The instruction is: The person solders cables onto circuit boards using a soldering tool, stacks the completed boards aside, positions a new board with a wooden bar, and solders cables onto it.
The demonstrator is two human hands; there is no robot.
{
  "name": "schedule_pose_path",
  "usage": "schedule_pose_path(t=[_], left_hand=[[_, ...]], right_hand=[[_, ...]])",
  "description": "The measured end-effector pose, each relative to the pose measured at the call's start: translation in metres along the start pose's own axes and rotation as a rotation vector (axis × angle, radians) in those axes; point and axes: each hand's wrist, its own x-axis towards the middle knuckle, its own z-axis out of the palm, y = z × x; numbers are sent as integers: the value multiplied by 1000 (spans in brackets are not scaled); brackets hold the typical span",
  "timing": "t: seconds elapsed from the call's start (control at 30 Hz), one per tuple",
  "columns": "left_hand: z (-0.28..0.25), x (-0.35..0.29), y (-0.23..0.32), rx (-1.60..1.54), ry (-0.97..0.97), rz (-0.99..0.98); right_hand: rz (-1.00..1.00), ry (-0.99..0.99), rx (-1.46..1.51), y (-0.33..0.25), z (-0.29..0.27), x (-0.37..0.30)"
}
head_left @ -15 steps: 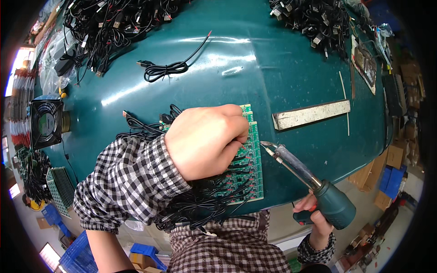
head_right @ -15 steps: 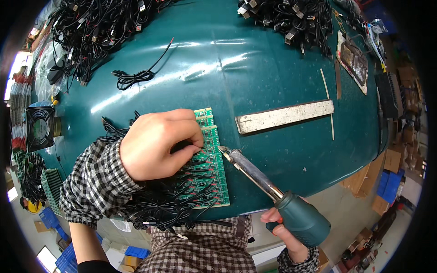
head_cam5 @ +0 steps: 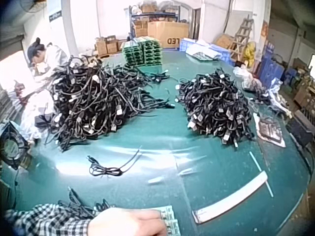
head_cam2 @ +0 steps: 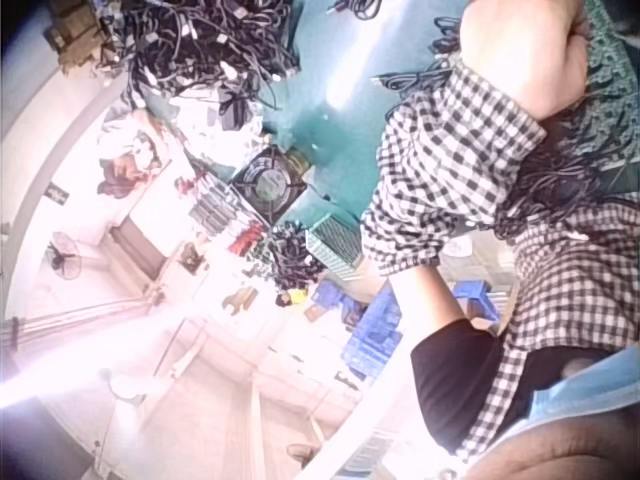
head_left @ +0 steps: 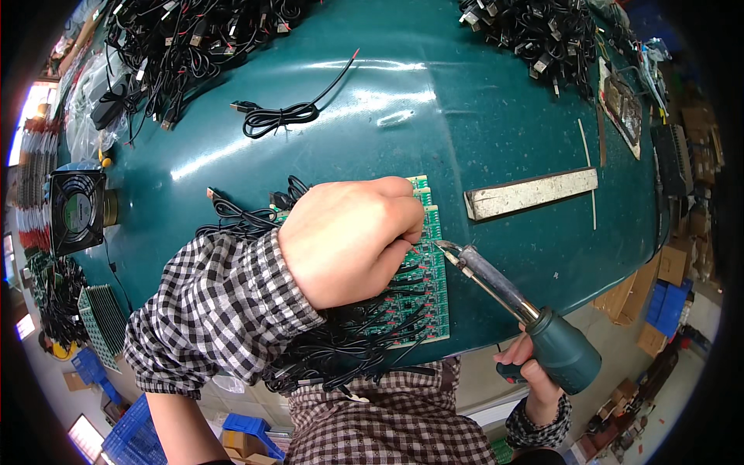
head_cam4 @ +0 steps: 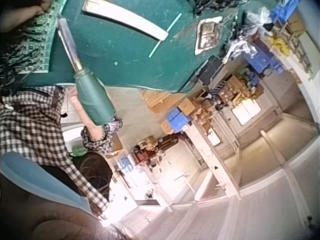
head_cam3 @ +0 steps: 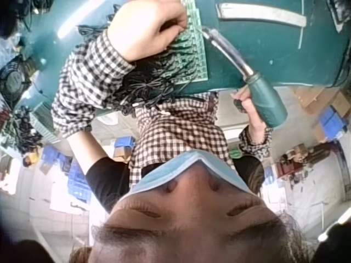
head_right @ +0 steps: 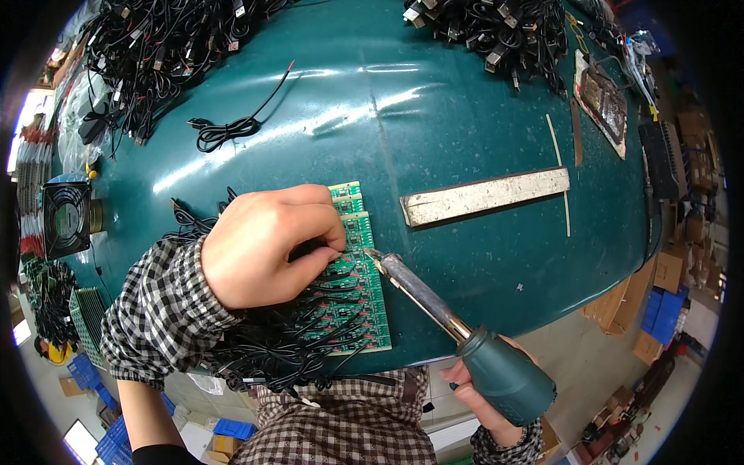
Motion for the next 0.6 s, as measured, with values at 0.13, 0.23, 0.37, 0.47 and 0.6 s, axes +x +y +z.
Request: schedule_pose_path(t=[0.13,0.23,0.37,0.47,0.6], left_hand=[[0,0,1,-2,-12,-10],[0,0,1,2,3,-5],[0,0,1,-1,6,-4],[0,1,1,-5,2,-6],[1,0,1,-4,2,-16]], right_hand=[[1,19,-12,0,2,-2],[-7,6,-22,1,2,-1],[-10,-33,-89,1,0,0],[-7,-28,-89,1,2,1],[9,-18,-103,0,3,1]])
